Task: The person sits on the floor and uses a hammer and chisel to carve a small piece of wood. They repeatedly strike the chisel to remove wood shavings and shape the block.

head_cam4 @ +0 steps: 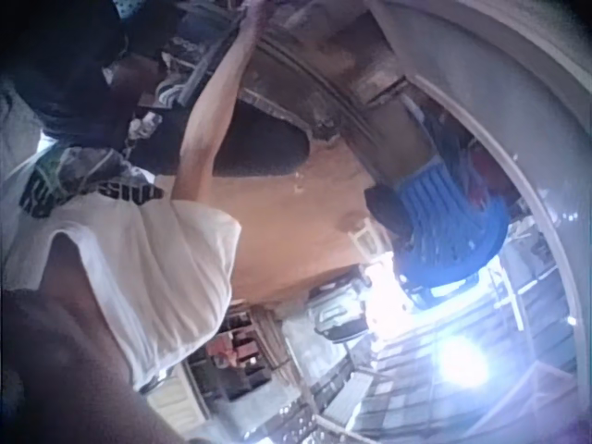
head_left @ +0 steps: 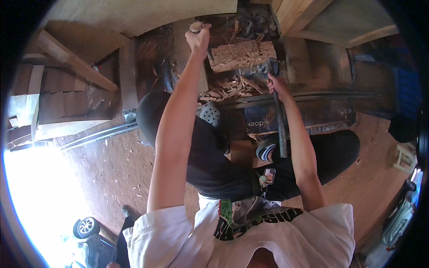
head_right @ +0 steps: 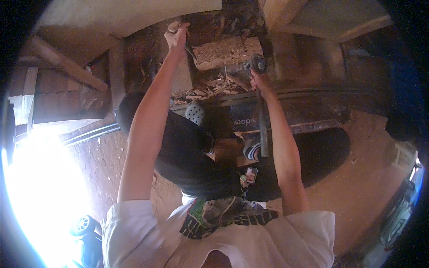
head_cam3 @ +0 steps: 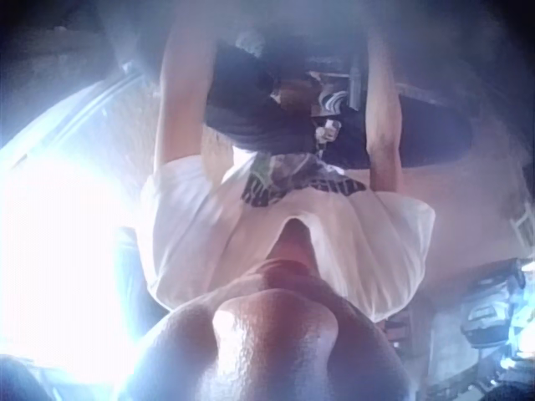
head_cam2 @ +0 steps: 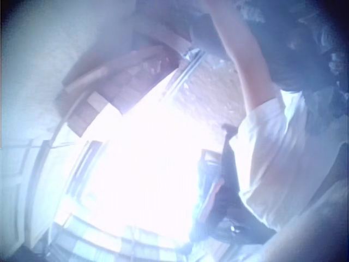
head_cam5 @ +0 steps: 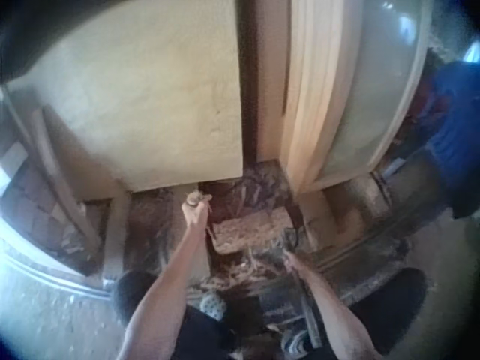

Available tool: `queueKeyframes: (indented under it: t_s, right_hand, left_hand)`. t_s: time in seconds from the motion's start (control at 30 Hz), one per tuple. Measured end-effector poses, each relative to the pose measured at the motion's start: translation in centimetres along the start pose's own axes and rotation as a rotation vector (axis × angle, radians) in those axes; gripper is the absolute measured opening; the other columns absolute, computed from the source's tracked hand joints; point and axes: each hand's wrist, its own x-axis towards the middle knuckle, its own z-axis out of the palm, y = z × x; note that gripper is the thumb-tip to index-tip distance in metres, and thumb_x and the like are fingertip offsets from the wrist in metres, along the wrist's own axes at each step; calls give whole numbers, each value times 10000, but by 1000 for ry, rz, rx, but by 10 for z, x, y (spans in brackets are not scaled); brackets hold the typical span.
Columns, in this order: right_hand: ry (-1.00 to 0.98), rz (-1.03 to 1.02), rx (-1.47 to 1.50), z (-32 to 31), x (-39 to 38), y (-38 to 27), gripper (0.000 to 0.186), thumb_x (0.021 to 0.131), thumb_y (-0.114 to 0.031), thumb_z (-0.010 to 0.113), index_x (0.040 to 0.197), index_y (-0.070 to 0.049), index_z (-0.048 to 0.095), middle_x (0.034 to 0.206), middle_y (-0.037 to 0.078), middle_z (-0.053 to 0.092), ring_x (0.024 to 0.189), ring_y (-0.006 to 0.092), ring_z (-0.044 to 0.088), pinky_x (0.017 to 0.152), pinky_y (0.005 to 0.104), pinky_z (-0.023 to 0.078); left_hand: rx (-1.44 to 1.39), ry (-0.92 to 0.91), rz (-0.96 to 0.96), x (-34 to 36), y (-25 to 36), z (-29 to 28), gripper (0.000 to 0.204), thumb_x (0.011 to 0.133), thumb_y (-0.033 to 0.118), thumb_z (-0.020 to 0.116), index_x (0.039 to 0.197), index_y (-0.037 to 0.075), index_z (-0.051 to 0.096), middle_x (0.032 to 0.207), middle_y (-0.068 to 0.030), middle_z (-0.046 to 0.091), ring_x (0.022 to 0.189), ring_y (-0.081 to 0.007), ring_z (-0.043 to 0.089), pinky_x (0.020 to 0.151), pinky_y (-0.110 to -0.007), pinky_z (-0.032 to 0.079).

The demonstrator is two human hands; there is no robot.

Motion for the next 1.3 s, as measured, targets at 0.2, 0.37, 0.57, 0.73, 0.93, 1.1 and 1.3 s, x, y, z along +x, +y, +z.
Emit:
queueKeyframes:
  t_s: [0.2, 0.37, 0.57, 0.73, 0.93, 1.1, 1.3]
  right_hand:
    - [15, 85, -108, 15, -15, -9, 392, 907, -419, 634, 768, -63, 545, 573, -2, 509, 474, 98, 469, 455, 269, 385]
    - [29, 62, -112, 24, -26, -15, 338, 941, -386, 597, 822, -77, 526, 583, -67, 437, 459, 32, 388, 426, 219, 307]
    - [32, 53, -150, 28, -31, -25, 349, 930, -411, 606, 834, -85, 526, 583, -69, 443, 463, 39, 393, 427, 224, 311]
    - [83, 62, -203, 38, -38, -32, 403, 895, -461, 631, 808, -78, 538, 597, -27, 473, 491, 96, 449, 452, 259, 349]
    - [121, 16, -342, 75, -77, -67, 400, 861, -467, 661, 766, -114, 499, 574, -69, 437, 465, 41, 396, 429, 224, 307]
    - [-36, -115, -406, 100, -113, -130, 367, 874, -434, 639, 742, -121, 498, 607, -57, 459, 486, 31, 402, 427, 225, 313]
    - [73, -312, -935, 149, -100, -177, 476, 881, -454, 616, 1007, 5, 612, 992, 197, 626, 940, 275, 618, 803, 391, 483]
  left_hand:
    - [-103, 144, -55, 12, -30, -3, 215, 768, 125, 717, 664, 52, 543, 606, -18, 555, 534, -109, 494, 504, -310, 393]
    - [88, 83, 44, 12, -38, -7, 214, 782, 135, 710, 664, 65, 546, 615, -13, 552, 557, -105, 496, 516, -305, 387]
    - [4, 138, 26, 8, -42, -4, 260, 791, 168, 745, 671, 80, 532, 618, 3, 549, 550, -100, 463, 530, -311, 372]
    - [-85, 45, -71, 5, -39, -14, 257, 803, 179, 764, 693, 95, 546, 624, 11, 535, 556, -96, 457, 522, -306, 354]
    - [-182, 102, 9, 2, -43, -27, 278, 797, 162, 759, 660, 104, 523, 613, 27, 514, 566, -84, 456, 517, -291, 363]
    - [-146, -99, 205, -6, -55, -15, 250, 765, 102, 685, 614, 84, 487, 603, 37, 475, 578, -73, 429, 508, -302, 373]
    - [-76, 84, 265, -18, -51, 3, 174, 754, 88, 650, 657, 21, 522, 610, 22, 493, 599, -92, 435, 526, -313, 399]
